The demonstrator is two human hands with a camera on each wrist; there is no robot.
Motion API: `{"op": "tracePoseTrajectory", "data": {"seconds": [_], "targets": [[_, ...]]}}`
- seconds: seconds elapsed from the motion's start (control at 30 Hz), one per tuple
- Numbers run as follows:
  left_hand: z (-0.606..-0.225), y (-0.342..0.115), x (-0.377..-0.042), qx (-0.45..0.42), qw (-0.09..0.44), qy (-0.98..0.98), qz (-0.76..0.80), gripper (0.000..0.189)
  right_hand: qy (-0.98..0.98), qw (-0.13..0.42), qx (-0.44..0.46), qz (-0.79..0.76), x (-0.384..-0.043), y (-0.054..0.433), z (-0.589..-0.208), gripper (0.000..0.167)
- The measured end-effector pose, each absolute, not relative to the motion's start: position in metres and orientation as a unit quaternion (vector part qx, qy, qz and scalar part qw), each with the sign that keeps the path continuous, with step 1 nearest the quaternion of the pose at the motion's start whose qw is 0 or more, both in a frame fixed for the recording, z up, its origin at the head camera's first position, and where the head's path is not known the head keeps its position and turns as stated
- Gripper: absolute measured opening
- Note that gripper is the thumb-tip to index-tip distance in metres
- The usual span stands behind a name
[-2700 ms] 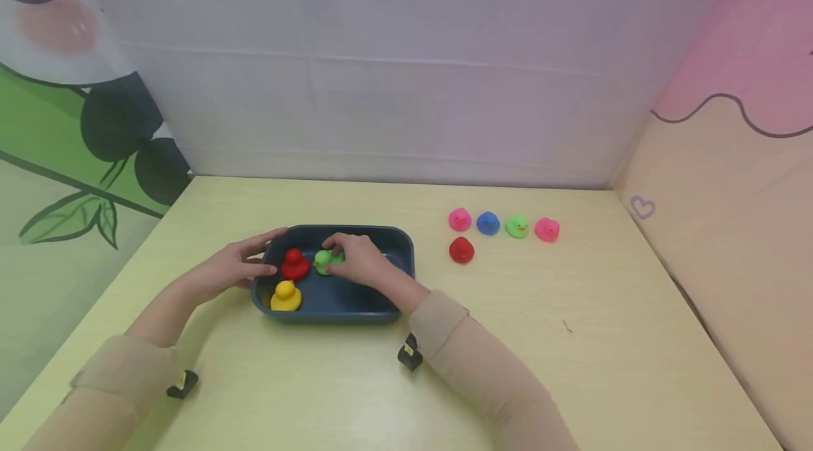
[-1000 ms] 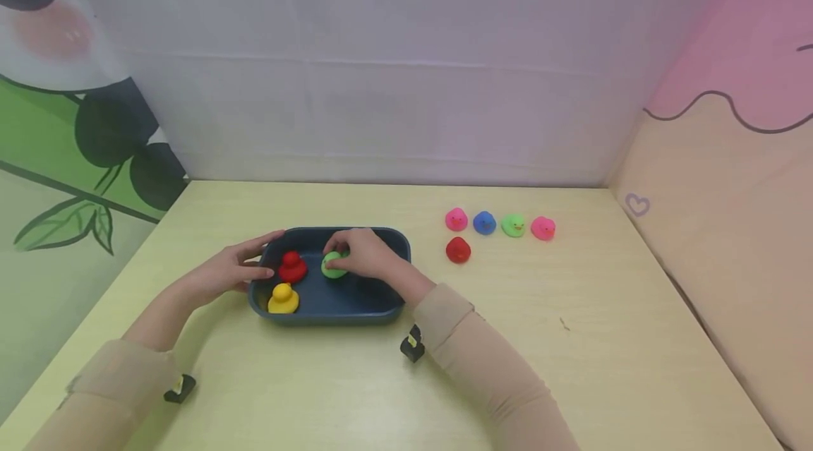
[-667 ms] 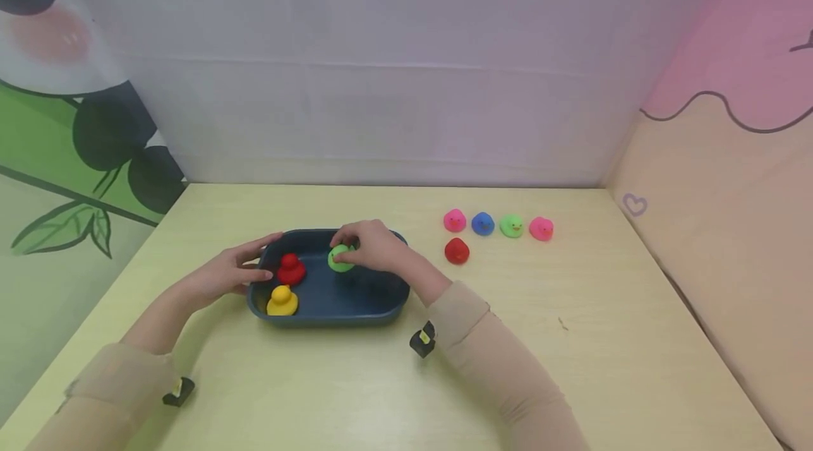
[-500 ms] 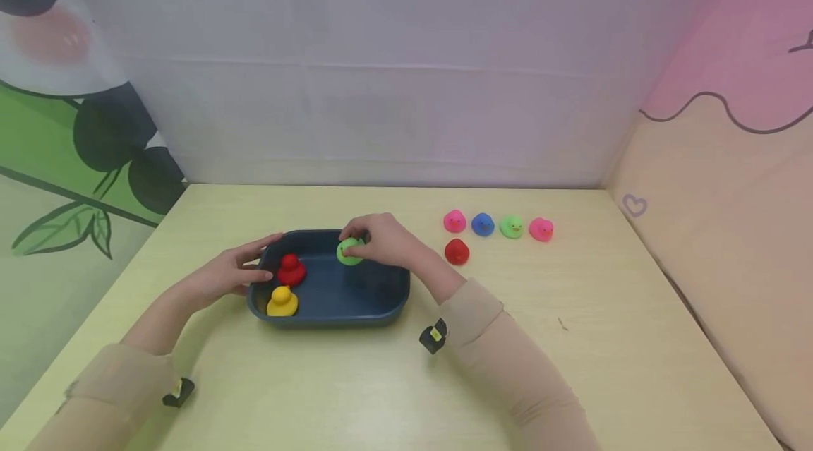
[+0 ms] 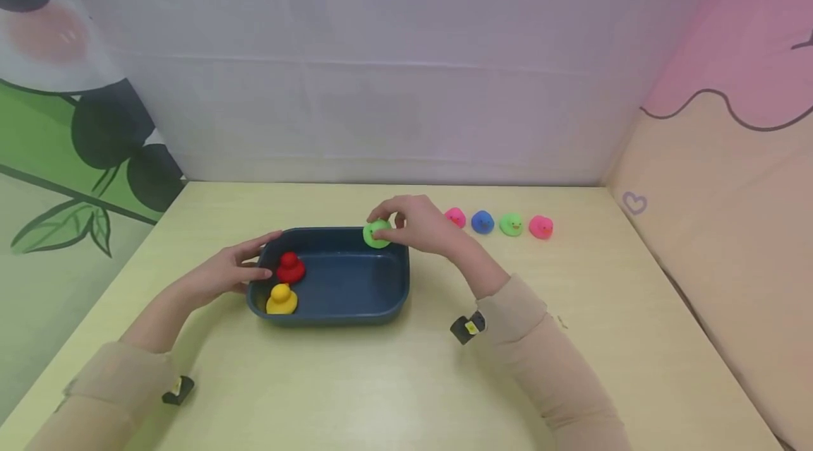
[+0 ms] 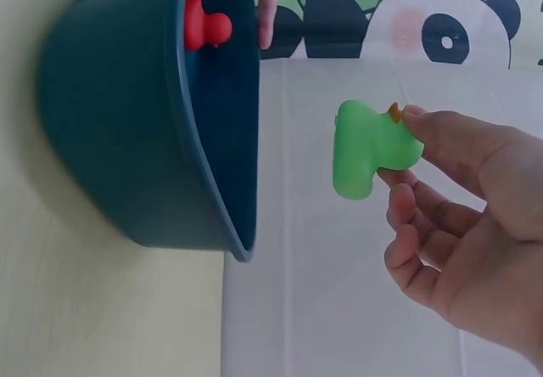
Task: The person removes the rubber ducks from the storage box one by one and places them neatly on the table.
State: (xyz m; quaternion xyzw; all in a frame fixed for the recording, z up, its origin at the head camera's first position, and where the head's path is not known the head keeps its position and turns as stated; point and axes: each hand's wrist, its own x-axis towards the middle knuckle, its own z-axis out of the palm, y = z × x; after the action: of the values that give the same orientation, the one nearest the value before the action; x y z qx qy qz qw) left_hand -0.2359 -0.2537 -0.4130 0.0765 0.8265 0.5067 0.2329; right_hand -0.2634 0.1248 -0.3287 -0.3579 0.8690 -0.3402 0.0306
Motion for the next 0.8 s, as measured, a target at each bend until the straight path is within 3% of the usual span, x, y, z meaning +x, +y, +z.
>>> {"op": "tracePoseTrajectory", "data": {"seconds": [0.8], "targets": [[-0.413, -0.253, -0.236, 0.073, 0.233, 0.833, 0.497, 0.071, 0.889, -0.001, -0.316, -0.331, -0.254, 0.206, -0.309, 0.027]]}}
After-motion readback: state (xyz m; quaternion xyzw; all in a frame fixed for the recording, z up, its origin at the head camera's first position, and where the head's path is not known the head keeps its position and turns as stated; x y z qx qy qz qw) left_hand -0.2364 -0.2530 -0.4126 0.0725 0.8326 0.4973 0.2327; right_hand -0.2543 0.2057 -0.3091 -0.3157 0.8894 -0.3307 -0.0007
